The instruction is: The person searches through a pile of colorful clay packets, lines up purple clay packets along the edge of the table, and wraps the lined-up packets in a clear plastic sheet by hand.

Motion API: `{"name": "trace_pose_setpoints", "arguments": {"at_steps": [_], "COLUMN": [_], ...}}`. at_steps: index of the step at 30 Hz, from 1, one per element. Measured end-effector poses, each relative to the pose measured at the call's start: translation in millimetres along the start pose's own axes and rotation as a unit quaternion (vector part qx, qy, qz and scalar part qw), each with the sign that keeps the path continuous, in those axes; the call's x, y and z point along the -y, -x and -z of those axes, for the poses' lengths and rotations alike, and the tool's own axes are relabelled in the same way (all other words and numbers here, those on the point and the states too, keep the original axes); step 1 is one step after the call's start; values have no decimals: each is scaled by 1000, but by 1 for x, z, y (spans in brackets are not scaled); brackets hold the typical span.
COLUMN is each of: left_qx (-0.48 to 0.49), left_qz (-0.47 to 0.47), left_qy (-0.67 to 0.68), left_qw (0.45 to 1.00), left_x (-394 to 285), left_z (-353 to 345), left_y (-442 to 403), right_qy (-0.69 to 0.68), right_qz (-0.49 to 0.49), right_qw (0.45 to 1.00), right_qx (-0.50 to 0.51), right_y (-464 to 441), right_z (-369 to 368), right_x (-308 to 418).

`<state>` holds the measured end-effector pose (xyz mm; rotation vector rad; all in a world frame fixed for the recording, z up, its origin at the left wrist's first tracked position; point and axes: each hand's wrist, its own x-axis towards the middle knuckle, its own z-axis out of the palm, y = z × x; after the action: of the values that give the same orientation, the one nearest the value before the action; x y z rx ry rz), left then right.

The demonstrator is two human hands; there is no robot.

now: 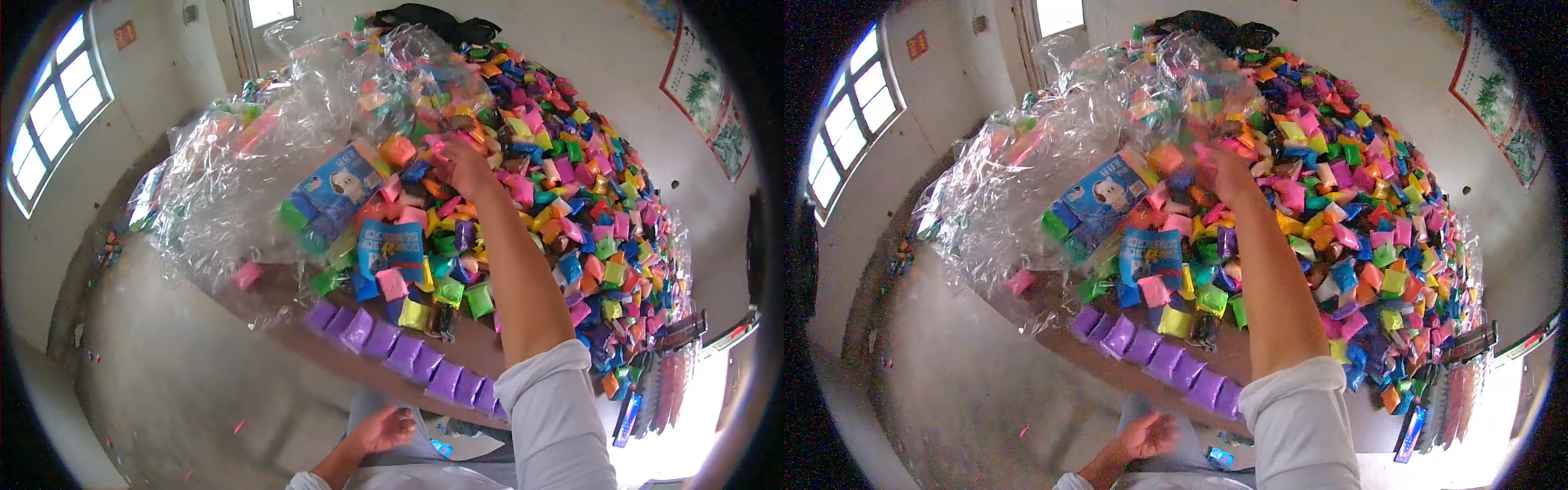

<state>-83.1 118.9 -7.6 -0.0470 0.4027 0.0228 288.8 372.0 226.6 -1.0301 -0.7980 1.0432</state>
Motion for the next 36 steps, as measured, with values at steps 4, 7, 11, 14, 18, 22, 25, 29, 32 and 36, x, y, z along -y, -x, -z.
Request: {"name": "trace_pose_setpoints", "arguments": {"at_steps": [4,7,11,14,18,22,25,29,32,36], "left_qx": [21,-37,-9,-34,-21,21,-46,-20,-18,0], "left_qz": [28,19,36,25,32,53,31,-9,9,38], "left_qy": [19,-5,-2,-13,-1,3,-78,-328,-340,-379], "left_qw": [999,999,999,999,999,998,995,945,940,925], "left_x": [-3,-3,-4,-2,-1,2,11,30,55,102], "left_z": [1,-10,-7,-10,4,15,21,9,-16,-63], "left_y": [-9,-5,-4,-1,-8,-14,-18,-23,-25,-39], "right_qy": [-42,253,66,199,161,150,-3,3,90,215], "right_qz": [-32,214,266,220,359,247,263,275,280,295], "right_qw": [999,940,953,918,862,932,944,951,932,881], "right_qx": [12,81,-127,-262,-319,-221,-199,-140,-213,-300], "right_y": [-17,-96,-51,-38,14,96,189,311,397,489], "right_z": [-9,50,-7,5,27,84,90,109,89,87], "right_x": [-15,-71,0,52,100,121,119,113,109,98]}}
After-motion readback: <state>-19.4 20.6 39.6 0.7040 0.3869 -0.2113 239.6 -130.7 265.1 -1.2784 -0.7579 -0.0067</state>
